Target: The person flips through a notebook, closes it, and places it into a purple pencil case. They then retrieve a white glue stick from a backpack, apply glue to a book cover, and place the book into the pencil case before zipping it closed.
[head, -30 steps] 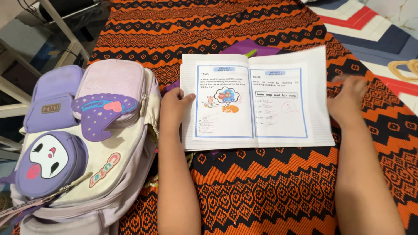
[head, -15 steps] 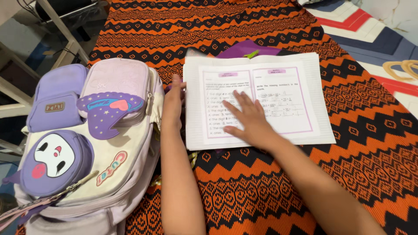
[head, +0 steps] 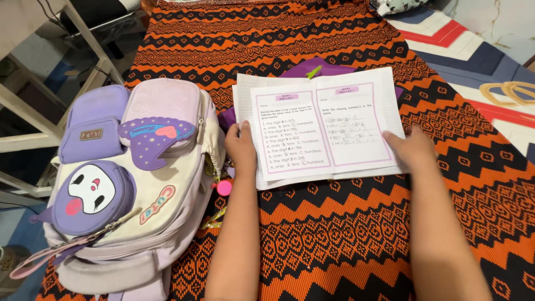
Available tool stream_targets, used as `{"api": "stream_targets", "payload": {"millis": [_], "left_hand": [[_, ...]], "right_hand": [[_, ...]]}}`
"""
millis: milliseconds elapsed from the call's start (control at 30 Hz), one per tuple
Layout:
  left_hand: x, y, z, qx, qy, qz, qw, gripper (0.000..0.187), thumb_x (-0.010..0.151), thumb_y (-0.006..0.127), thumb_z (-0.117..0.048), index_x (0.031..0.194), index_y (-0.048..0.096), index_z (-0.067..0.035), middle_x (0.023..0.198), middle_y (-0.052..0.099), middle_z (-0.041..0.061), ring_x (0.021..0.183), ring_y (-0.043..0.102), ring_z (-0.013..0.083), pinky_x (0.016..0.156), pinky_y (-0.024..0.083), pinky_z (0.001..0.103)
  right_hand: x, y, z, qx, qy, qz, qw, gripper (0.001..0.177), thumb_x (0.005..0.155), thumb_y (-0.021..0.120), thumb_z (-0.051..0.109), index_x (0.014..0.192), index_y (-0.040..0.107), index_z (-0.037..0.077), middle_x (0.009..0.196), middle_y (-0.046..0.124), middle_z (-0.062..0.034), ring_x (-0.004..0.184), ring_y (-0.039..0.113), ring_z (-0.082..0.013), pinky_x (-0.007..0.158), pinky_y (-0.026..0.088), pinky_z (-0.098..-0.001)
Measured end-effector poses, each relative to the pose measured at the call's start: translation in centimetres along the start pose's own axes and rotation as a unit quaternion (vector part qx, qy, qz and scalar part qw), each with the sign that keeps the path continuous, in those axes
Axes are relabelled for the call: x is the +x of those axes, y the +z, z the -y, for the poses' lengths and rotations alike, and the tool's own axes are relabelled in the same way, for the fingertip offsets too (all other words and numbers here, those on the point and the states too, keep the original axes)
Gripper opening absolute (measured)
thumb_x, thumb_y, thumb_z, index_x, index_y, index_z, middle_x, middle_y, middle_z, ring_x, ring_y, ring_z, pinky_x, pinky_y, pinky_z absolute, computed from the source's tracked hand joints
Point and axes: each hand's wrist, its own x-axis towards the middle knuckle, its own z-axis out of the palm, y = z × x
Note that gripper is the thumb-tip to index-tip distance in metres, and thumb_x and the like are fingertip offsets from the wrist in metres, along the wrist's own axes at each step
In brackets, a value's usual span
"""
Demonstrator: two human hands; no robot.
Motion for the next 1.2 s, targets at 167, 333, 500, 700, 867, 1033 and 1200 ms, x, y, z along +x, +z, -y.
{"api": "stream_targets", "payload": {"millis": [167,333,500,700,867,1033,1200], "left_hand": [[1.5,-1.6,-0.8,0.063,0.099,0.023,0.993,0.031,0.088,0.077,-0.018,0.097,0.068,0.010,0.097,0.068,0.017,0.082,0.063,0.0225,0.076,0.051,0.035],[1.5,-2.6,-2.1,-0.076,-0.087,0.133,0.984,0.031,0.088,0.073,-0.014,0.112,0.067,0.005,0.107,0.073,0.013,0.089,0.068,0.0184,0.080,0.053,0.031],[1.1,-2.2,-2.3,-0.161,-0.130,0.144,0.968,0.028,0.091,0.068,-0.009,0.115,0.065,0.005,0.108,0.074,0.013,0.090,0.069,0.0181,0.080,0.055,0.031],[1.4,-1.8,-2.1,-0.090,-0.111,0.131,0.981,0.026,0.092,0.066,-0.009,0.114,0.064,0.005,0.106,0.075,0.012,0.089,0.070,0.0180,0.079,0.055,0.031],[1.6,-1.4,-1.6,-0.062,-0.067,0.131,0.987,0.026,0.092,0.066,-0.010,0.112,0.065,0.006,0.105,0.075,0.012,0.089,0.070,0.0176,0.080,0.055,0.031],[1.5,-1.7,-1.7,-0.047,-0.076,0.125,0.988,0.026,0.093,0.066,-0.012,0.113,0.064,0.006,0.104,0.075,0.012,0.087,0.070,0.0177,0.079,0.055,0.032],[2.0,-1.8,-2.3,-0.135,-0.142,0.110,0.974,0.036,0.094,0.065,-0.016,0.125,0.060,0.002,0.115,0.069,0.012,0.097,0.066,0.0182,0.085,0.053,0.031]], "right_hand": [[0.6,-2.2,-1.2,0.244,-0.185,-0.086,0.948,0.028,0.093,0.077,0.014,0.114,0.067,-0.002,0.107,0.072,-0.0163,0.092,0.067,-0.0258,0.082,0.054,-0.0383],[1.1,-0.4,0.7,0.078,-0.231,-0.218,0.945,0.040,0.106,0.068,0.019,0.141,0.059,0.004,0.138,0.061,-0.0187,0.128,0.055,-0.0343,0.110,0.039,-0.0587],[-0.6,3.5,0.9,0.014,-0.060,-0.062,0.996,0.102,0.095,0.059,0.057,0.162,0.007,0.000,0.167,0.014,-0.0269,0.155,0.012,-0.0401,0.119,0.006,-0.0672],[-1.1,5.5,0.8,0.007,-0.064,-0.003,0.998,0.113,0.092,0.059,0.065,0.160,0.001,-0.004,0.167,0.009,-0.0300,0.156,0.004,-0.0415,0.122,-0.001,-0.0616],[-3.0,4.3,2.5,0.044,-0.085,0.003,0.995,0.095,0.097,0.059,0.045,0.163,0.009,-0.001,0.163,0.029,-0.0274,0.153,0.026,-0.0377,0.126,0.010,-0.0554],[-8.0,2.4,6.5,0.218,-0.246,-0.041,0.943,0.065,0.102,0.053,0.018,0.161,0.031,0.002,0.158,0.048,-0.0276,0.148,0.049,-0.0364,0.119,0.038,-0.0379],[-11.4,1.1,8.5,0.466,-0.321,0.060,0.823,0.068,0.104,0.055,0.015,0.164,0.031,-0.005,0.159,0.046,-0.0286,0.147,0.047,-0.0363,0.118,0.039,-0.0390]]}}
